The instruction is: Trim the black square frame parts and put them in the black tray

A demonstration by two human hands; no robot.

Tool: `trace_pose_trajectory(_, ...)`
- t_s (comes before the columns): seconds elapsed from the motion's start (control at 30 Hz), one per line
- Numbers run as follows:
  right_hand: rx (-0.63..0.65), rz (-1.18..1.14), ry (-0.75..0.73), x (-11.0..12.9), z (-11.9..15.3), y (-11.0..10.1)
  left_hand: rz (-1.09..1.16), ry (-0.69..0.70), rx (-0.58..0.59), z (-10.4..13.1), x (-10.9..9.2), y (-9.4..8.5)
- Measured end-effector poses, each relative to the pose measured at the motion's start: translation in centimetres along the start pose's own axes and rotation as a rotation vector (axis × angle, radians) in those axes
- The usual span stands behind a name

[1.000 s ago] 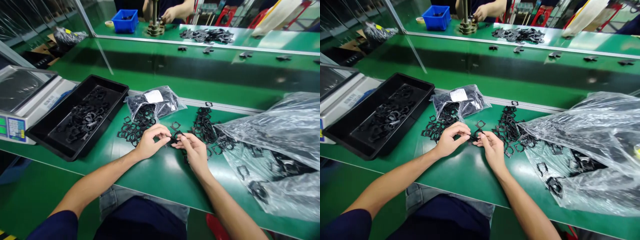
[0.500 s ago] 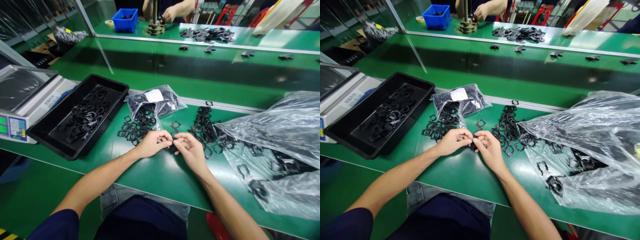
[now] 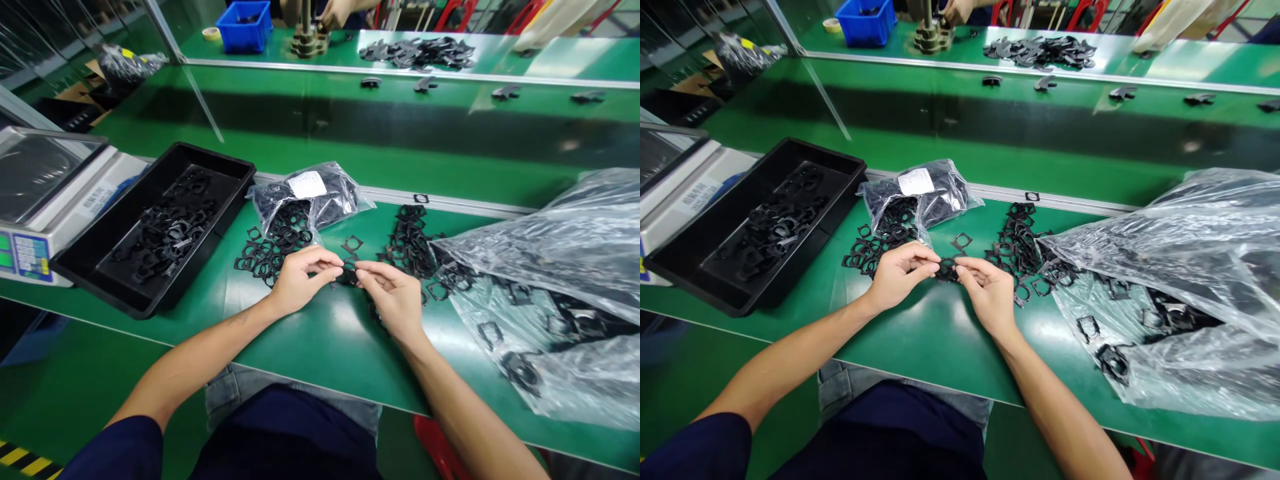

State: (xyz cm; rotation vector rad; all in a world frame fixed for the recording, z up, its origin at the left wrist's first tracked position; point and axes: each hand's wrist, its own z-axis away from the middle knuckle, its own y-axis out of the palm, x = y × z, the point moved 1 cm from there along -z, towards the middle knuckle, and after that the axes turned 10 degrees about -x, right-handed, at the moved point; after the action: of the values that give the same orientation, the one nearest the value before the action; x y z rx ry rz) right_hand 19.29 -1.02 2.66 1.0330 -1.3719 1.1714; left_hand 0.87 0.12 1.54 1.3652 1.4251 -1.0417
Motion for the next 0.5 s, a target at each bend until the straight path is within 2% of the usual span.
trace_pose_trajectory(0.23, 0.144, -0.115, 0.051, -0.07, 0.1, 0.21, -0.139, 0.074, -0.05, -0.12, 0.36, -0.01)
trace_pose_trajectory(0.5, 0.157, -0.146, 0.087, -0.03, 0.05, 0.36, -0.106, -0.022, -0.063, -0.04, 0.6, 0.07)
